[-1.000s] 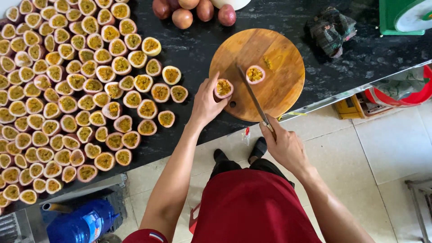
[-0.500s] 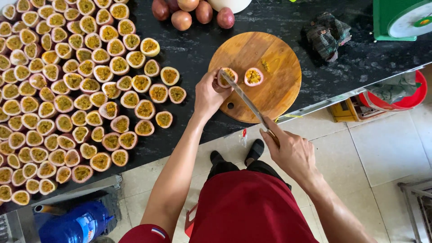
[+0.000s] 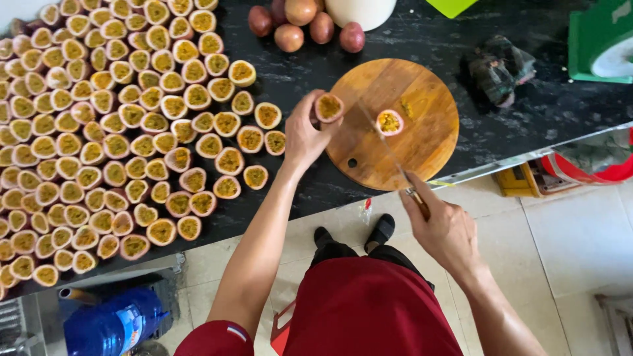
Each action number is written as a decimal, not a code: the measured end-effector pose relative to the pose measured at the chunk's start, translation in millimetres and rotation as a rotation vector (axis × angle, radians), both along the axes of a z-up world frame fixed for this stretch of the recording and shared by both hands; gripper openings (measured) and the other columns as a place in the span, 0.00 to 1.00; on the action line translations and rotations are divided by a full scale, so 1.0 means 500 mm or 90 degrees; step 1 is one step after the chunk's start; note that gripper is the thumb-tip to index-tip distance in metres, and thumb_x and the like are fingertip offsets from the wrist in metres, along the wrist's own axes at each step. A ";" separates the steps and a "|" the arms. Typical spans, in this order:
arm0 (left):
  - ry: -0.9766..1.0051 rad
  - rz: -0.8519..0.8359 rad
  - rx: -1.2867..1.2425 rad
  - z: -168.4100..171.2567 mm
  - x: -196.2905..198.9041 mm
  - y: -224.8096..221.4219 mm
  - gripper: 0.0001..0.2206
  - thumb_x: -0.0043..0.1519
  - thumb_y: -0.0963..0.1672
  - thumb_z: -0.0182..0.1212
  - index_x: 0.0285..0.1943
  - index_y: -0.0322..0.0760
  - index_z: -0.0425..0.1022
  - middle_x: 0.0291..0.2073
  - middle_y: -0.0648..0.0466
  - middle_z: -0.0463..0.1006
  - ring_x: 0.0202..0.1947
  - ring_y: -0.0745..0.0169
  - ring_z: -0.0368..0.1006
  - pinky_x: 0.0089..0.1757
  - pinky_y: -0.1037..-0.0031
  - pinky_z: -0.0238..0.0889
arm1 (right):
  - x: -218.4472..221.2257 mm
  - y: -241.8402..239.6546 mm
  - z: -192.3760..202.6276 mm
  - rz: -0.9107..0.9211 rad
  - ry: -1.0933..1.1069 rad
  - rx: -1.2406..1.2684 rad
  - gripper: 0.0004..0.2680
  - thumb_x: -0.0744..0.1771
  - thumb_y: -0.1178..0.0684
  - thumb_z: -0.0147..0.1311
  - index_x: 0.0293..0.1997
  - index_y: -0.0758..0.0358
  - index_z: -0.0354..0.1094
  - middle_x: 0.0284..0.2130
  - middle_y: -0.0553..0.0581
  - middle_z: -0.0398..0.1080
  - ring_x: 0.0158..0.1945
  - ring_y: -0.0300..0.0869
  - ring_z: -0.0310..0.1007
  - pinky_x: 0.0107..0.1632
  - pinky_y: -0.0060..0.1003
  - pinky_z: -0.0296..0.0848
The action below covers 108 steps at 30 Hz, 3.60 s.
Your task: Cutting passion fruits in half and arranging them on a large tray.
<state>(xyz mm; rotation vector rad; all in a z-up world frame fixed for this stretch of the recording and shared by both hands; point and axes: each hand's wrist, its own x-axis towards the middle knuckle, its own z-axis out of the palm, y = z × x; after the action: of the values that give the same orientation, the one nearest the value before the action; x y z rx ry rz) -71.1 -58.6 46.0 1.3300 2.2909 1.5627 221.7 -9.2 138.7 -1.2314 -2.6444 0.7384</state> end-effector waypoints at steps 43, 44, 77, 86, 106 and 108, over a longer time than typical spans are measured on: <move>-0.021 0.037 -0.067 0.065 -0.050 0.014 0.30 0.50 0.48 0.80 0.60 0.32 0.74 0.40 0.47 0.82 0.40 0.55 0.81 0.43 0.68 0.73 | 0.050 0.077 -0.099 0.013 -0.021 -0.508 0.16 0.69 0.41 0.49 0.63 0.48 0.70 0.15 0.50 0.61 0.17 0.33 0.60 0.21 0.34 0.63; -0.038 0.044 -0.078 0.063 -0.055 0.001 0.30 0.51 0.48 0.79 0.61 0.32 0.74 0.41 0.47 0.82 0.41 0.56 0.81 0.44 0.69 0.74 | 0.059 0.093 -0.108 -0.002 -0.036 -0.511 0.16 0.69 0.41 0.49 0.63 0.47 0.69 0.15 0.49 0.62 0.17 0.34 0.61 0.21 0.34 0.64; 0.253 0.293 -0.208 -0.014 0.105 -0.473 0.28 0.54 0.47 0.76 0.64 0.39 0.73 0.52 0.55 0.80 0.44 0.53 0.71 0.43 0.63 0.61 | 0.040 0.167 -0.095 -0.067 0.004 -0.449 0.12 0.73 0.46 0.46 0.53 0.65 0.67 0.18 0.54 0.59 0.19 0.37 0.57 0.22 0.35 0.55; 0.294 0.342 -0.234 -0.015 0.093 -0.534 0.26 0.55 0.45 0.75 0.63 0.39 0.74 0.51 0.52 0.79 0.48 0.50 0.71 0.50 0.60 0.63 | 0.058 0.172 -0.131 -0.094 0.034 -0.454 0.13 0.72 0.45 0.48 0.55 0.64 0.67 0.18 0.54 0.60 0.18 0.37 0.58 0.22 0.35 0.55; 0.240 0.217 -0.268 -0.059 -0.323 0.217 0.33 0.45 0.48 0.79 0.59 0.33 0.70 0.53 0.42 0.74 0.54 0.35 0.66 0.50 0.56 0.66 | 0.078 0.146 -0.081 -0.130 0.012 -0.446 0.19 0.68 0.45 0.53 0.66 0.56 0.67 0.15 0.51 0.60 0.17 0.36 0.57 0.20 0.35 0.57; 0.151 0.219 -0.416 -0.053 -0.327 0.231 0.34 0.44 0.50 0.79 0.57 0.35 0.69 0.54 0.46 0.73 0.59 0.42 0.66 0.51 0.56 0.66 | 0.077 0.140 -0.066 -0.135 0.004 -0.452 0.19 0.67 0.45 0.53 0.66 0.56 0.68 0.14 0.51 0.59 0.17 0.35 0.57 0.21 0.35 0.58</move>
<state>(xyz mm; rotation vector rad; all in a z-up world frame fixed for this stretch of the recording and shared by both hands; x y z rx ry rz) -234.7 57.0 19.5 1.0181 2.9177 0.5925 260.2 60.9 105.9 -1.6046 -2.2432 1.7116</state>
